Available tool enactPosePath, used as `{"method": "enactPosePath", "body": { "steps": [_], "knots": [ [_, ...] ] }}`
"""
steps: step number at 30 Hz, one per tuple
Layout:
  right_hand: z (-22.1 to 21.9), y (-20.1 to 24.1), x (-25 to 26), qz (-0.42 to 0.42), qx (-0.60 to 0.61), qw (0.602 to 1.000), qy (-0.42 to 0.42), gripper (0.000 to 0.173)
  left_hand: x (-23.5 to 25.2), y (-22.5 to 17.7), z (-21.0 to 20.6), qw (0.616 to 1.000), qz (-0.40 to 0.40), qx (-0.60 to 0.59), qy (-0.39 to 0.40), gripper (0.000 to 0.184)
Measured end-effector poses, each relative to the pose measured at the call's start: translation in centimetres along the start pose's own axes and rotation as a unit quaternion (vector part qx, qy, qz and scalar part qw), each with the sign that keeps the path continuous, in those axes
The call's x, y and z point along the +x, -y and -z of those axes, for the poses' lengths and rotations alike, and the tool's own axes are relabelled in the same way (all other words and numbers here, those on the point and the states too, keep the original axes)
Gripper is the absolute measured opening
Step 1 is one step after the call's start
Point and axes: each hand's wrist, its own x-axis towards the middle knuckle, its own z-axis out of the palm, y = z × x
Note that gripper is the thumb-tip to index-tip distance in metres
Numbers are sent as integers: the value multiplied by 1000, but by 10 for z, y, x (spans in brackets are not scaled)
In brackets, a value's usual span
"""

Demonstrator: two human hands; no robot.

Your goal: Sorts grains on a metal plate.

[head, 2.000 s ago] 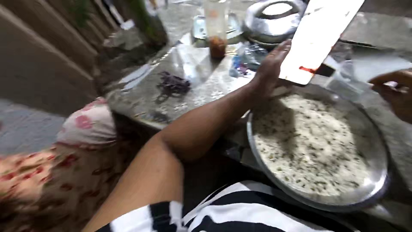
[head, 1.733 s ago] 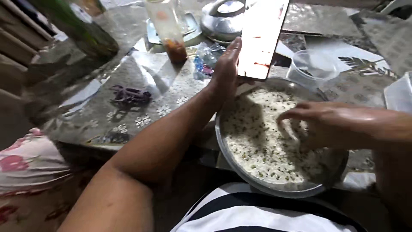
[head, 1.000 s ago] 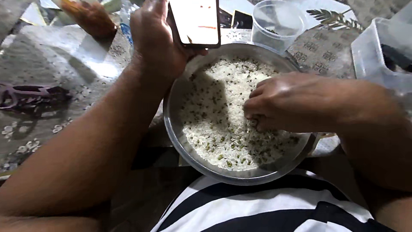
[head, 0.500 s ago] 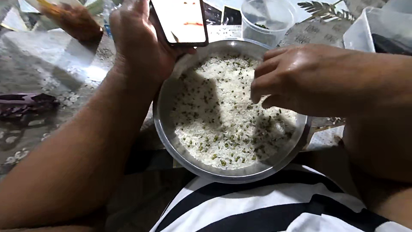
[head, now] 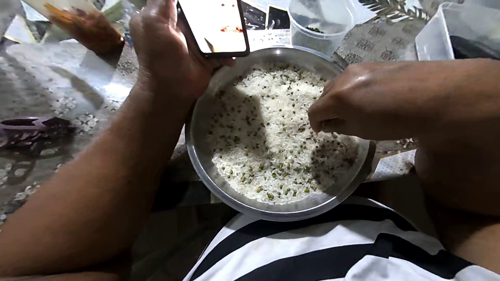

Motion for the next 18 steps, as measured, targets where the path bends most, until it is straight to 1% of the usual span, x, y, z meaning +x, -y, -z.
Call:
{"method": "enactPosePath", "body": {
  "steps": [2, 6, 10, 12, 14, 18],
  "knots": [
    [0, -6, 1, 24, 2, 1000, -8, 13, 1, 0, 1, 1000, -3, 6, 10, 44],
    [1, -10, 1, 68, 5, 997, -41, 12, 2, 2, 1, 1000, -15, -13, 18, 48],
    [1, -9, 1, 67, 1, 996, -56, 11, -3, -2, -3, 1000, -5, -23, 10, 47],
    [-2, -7, 2, 56, -4, 997, -50, 14, -5, -2, -7, 999, 2, -22, -24, 43],
    [-4, -5, 3, 46, -12, 998, -43, 14, -5, -2, -7, 999, 12, -23, -37, 42],
    [-9, -8, 6, 65, -22, 997, -46, 16, -5, 0, -9, 998, 19, -36, -50, 41]
  ]
}}
